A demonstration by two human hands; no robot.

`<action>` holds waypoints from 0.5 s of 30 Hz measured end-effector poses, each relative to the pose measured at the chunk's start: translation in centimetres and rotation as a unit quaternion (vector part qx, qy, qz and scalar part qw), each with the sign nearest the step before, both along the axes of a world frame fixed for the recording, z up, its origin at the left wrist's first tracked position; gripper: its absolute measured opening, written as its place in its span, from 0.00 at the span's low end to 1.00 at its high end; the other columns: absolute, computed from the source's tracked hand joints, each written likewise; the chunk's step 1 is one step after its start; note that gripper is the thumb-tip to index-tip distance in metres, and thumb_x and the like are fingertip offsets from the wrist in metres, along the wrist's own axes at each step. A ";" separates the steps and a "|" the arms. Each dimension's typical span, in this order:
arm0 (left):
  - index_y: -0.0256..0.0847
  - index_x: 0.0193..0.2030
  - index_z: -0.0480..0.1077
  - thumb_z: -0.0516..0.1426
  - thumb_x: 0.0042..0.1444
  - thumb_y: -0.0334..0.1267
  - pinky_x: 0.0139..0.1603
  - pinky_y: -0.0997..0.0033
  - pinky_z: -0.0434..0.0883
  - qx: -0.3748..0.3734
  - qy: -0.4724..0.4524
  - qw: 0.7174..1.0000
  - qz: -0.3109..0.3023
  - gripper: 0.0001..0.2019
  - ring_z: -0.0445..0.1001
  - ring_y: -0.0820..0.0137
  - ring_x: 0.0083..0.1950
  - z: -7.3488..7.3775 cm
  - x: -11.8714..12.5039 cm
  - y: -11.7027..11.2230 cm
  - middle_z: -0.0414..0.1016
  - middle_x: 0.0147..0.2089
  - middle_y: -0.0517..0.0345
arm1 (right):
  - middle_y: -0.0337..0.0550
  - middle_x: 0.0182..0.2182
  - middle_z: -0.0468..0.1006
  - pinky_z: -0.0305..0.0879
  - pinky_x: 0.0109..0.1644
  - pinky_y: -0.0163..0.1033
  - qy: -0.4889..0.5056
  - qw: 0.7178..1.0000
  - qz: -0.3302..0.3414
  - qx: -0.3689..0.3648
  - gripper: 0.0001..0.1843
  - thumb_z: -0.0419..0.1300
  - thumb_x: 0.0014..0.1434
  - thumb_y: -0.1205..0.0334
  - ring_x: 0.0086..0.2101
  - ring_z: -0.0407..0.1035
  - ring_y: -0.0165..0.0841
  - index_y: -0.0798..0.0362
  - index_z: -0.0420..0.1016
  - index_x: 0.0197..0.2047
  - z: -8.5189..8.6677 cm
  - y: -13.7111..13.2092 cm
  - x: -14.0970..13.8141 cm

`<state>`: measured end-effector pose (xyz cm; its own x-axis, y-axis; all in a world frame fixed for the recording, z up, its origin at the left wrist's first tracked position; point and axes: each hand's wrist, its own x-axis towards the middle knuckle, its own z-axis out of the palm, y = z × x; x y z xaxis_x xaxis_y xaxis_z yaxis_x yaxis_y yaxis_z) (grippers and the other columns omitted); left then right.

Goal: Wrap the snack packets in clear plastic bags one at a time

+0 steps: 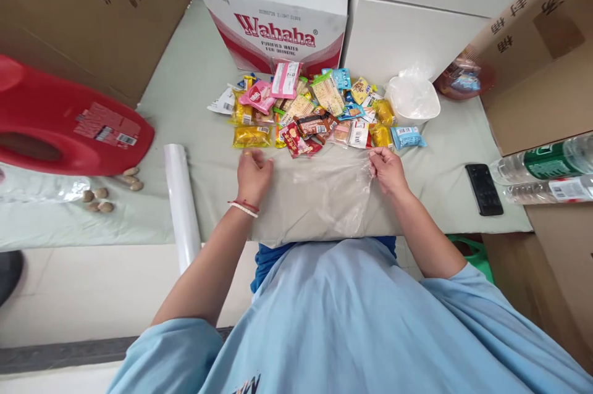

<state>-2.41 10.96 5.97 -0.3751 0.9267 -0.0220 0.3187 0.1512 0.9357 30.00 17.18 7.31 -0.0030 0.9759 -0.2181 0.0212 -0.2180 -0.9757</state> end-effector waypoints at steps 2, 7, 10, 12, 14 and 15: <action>0.40 0.56 0.67 0.60 0.57 0.31 0.61 0.54 0.71 0.052 0.049 0.997 -0.008 0.19 0.71 0.61 0.59 1.3 1.3 -0.8 0.70 0.61 0.44 | 0.31 0.22 0.68 0.53 0.20 0.32 -0.012 1.000 0.010 0.003 0.18 0.71 0.54 0.46 0.19 0.59 0.26 0.49 0.73 0.35 -0.3 0.4 -0.3; 0.43 0.45 0.76 0.50 0.70 0.43 0.56 0.58 0.71 0.072 0.225 0.886 -0.398 0.14 0.77 0.61 0.52 3.5 4.7 -3.2 0.79 0.47 0.51 | 0.32 0.22 0.68 0.54 0.20 0.34 -0.036 0.998 0.044 0.000 0.18 0.70 0.54 0.45 0.19 0.59 0.27 0.49 0.73 0.36 -0.8 0.4 -0.3; 0.41 0.31 0.74 0.48 0.72 0.46 0.39 0.65 0.69 -0.018 0.303 0.808 -0.504 0.22 0.75 0.64 0.37 2.8 3.8 -3.8 0.75 0.35 0.53 | 0.31 0.20 0.67 0.53 0.19 0.33 -0.051 0.998 0.035 -0.009 0.19 0.71 0.53 0.44 0.18 0.59 0.26 0.49 0.73 0.36 -1.2 1.3 0.8; 0.41 0.30 0.74 0.52 0.70 0.41 0.39 0.66 0.69 -0.026 0.298 0.794 -0.529 0.17 0.74 0.65 0.39 2.1 2.2 -4.4 0.75 0.37 0.52 | 0.30 0.20 0.68 0.56 0.20 0.32 -0.057 0.998 0.034 -0.015 0.21 0.73 0.52 0.45 0.19 0.60 0.25 0.50 0.73 0.36 -1.4 2.0 1.7; 0.42 0.36 0.77 0.55 0.65 0.35 0.46 0.65 0.70 -0.001 0.269 0.804 -0.530 0.10 0.74 0.63 0.45 1.7 0.8 -5.1 0.76 0.43 0.52 | 0.31 0.23 0.72 0.61 0.21 0.31 -0.059 0.997 0.035 -0.030 0.23 0.75 0.50 0.45 0.20 0.64 0.26 0.50 0.74 0.40 -1.5 2.1 2.3; 0.43 0.39 0.78 0.56 0.64 0.34 0.49 0.64 0.70 0.012 0.258 0.814 -0.521 0.08 0.74 0.62 0.47 1.7 0.3 -5.5 0.77 0.45 0.51 | 0.33 0.25 0.74 0.63 0.22 0.32 -0.062 0.997 0.032 -0.044 0.26 0.75 0.50 0.45 0.22 0.67 0.27 0.50 0.74 0.44 -1.6 1.9 2.4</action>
<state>-2.08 5.50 7.66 0.6600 0.7461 -0.0874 0.6137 -0.4684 0.6355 32.39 19.13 5.75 -0.0328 0.9516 -0.3056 0.1572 -0.2971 -0.9418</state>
